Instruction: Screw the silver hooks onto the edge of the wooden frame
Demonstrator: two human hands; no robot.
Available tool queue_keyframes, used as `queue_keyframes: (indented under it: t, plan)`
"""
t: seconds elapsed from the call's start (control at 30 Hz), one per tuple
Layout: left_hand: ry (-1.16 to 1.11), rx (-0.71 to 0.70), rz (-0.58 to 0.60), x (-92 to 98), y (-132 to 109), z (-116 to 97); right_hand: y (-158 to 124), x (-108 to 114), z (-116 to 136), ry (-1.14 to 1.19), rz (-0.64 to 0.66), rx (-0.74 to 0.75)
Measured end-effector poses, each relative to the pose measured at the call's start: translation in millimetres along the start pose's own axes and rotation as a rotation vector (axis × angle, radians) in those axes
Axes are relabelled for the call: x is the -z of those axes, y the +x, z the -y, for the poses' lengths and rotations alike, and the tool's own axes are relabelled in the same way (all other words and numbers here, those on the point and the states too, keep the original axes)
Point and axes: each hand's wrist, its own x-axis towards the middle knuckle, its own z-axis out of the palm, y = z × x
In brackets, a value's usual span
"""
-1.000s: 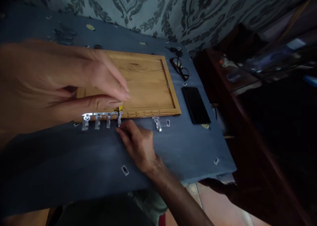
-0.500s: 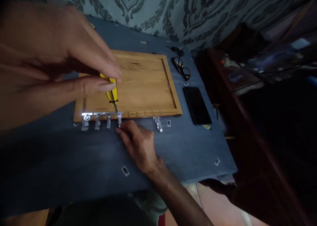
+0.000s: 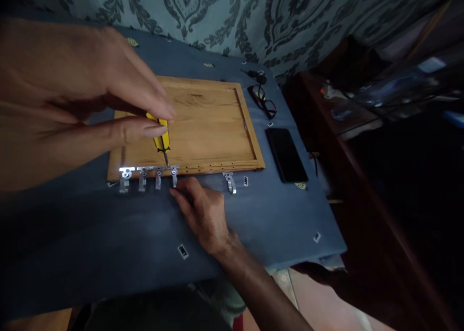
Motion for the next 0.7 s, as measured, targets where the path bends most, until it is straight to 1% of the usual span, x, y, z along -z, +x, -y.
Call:
queue_keyframes:
  t: [0.13, 0.27, 0.53, 0.7]
  plan:
    - [-0.038, -0.024, -0.010, 0.4, -0.5, 0.3, 1.0, 0.3, 1.0, -0.005, -0.004, -0.003]
    - [-0.041, -0.007, -0.027, 1.5, -2.1, 0.0, 1.0, 0.4, 1.2, 0.010, -0.003, 0.010]
    - [0.050, -0.007, -0.047, 2.1, -3.0, -4.9, 1.9, 1.1, 1.6, 0.025, 0.016, 0.027]
    - [0.076, -0.018, -0.017, 5.1, -2.9, -6.3, 3.8, 0.0, 4.5, 0.029, 0.026, 0.011]
